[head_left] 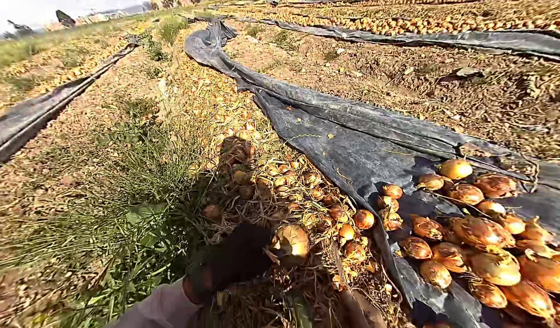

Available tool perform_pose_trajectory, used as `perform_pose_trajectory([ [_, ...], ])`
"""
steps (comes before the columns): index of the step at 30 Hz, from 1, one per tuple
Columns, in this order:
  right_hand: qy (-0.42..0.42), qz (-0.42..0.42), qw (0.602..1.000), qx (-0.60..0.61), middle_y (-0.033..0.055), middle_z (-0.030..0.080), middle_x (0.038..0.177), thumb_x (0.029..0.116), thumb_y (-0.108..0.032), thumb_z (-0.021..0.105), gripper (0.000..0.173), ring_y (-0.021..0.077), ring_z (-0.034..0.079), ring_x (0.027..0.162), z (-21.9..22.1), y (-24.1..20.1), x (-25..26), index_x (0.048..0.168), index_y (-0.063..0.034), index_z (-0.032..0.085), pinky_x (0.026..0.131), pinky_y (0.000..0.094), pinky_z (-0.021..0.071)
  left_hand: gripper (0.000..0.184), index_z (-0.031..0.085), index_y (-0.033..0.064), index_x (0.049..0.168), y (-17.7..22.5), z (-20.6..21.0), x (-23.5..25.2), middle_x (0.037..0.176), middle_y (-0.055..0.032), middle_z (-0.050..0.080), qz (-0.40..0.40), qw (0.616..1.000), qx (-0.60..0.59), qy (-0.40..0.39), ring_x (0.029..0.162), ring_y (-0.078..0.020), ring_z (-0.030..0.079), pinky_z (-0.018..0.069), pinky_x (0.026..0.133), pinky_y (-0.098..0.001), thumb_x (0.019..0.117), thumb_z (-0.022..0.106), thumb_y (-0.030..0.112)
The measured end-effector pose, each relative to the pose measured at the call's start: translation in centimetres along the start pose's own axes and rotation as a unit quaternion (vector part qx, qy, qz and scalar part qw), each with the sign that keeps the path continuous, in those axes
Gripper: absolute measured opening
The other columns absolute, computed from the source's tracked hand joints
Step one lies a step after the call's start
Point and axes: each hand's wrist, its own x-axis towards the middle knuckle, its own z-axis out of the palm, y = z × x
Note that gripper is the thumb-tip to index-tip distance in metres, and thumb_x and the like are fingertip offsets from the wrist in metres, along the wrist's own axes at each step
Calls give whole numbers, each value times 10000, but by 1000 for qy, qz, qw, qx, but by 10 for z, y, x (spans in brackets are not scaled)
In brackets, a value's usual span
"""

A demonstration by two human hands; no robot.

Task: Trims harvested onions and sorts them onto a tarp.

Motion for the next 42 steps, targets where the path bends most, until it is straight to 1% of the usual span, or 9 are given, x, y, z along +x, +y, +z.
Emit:
perform_pose_trajectory([
  [4,-101,85,990,-55,54,640,839,895,-704,565,789,147,604,667,-7,20,0,1213,17,607,630,421,547,336,737,52,1031,26,31,-16,1027,-141,737,73,978,-148,-125,984,-282,709,559,891,-494,1023,612,364],
  [10,-8,26,999,20,95,717,1053,914,-305,758,511,128,703,955,18,43,0,1235,65,608,899,372,599,257,713,69,1077,35,94,-3,1029,-184,713,49,928,0,-368,967,-424,677,501,778,-662,975,624,287],
  [16,71,25,985,-157,217,672,1209,929,-266,705,599,171,658,1121,-39,29,32,1334,143,542,1020,367,525,298,692,151,1221,-16,87,59,1092,-155,722,-132,946,88,-281,1046,-388,689,541,844,-631,1008,567,316],
  [21,141,5,989,37,-154,483,615,1022,-643,411,440,8,445,451,-129,4,59,996,-225,546,408,216,421,483,626,251,1396,-95,77,80,1349,-69,651,-241,948,131,-161,1157,-317,663,554,914,-596,929,700,352],
  [24,123,13,991,48,-131,479,600,998,-698,383,496,32,444,438,-133,10,55,965,-234,556,390,236,419,588,577,168,1448,-114,95,101,1363,-124,647,-182,963,128,-152,1168,-342,662,552,935,-587,920,714,386],
  [26,92,62,994,13,-104,467,615,1001,-699,375,544,51,439,442,-111,19,55,994,-183,548,387,261,428,669,407,192,1571,-87,82,136,1489,-134,547,-280,901,96,-317,1341,-356,543,437,1093,-591,986,682,362],
  [32,39,87,995,-24,-48,516,664,1046,-522,472,476,88,479,476,-77,27,51,1106,-68,605,423,290,464,812,596,212,1408,-105,107,125,1305,-159,650,-198,938,79,-275,1183,-404,623,504,930,-685,703,888,490],
  [36,33,105,992,-67,-19,562,688,964,-658,539,590,127,533,521,-49,24,46,1106,-95,647,453,340,485,777,654,184,1295,-72,102,84,1271,-88,627,-106,976,-65,-181,1177,-269,602,543,965,-509,601,954,367],
  [42,-29,98,989,-106,-30,657,823,813,-820,593,845,90,641,687,-17,5,40,1240,-90,601,610,359,579,801,620,194,1348,5,64,44,1208,8,696,-110,913,-314,-238,1068,-105,662,574,913,-349,627,949,308],
])
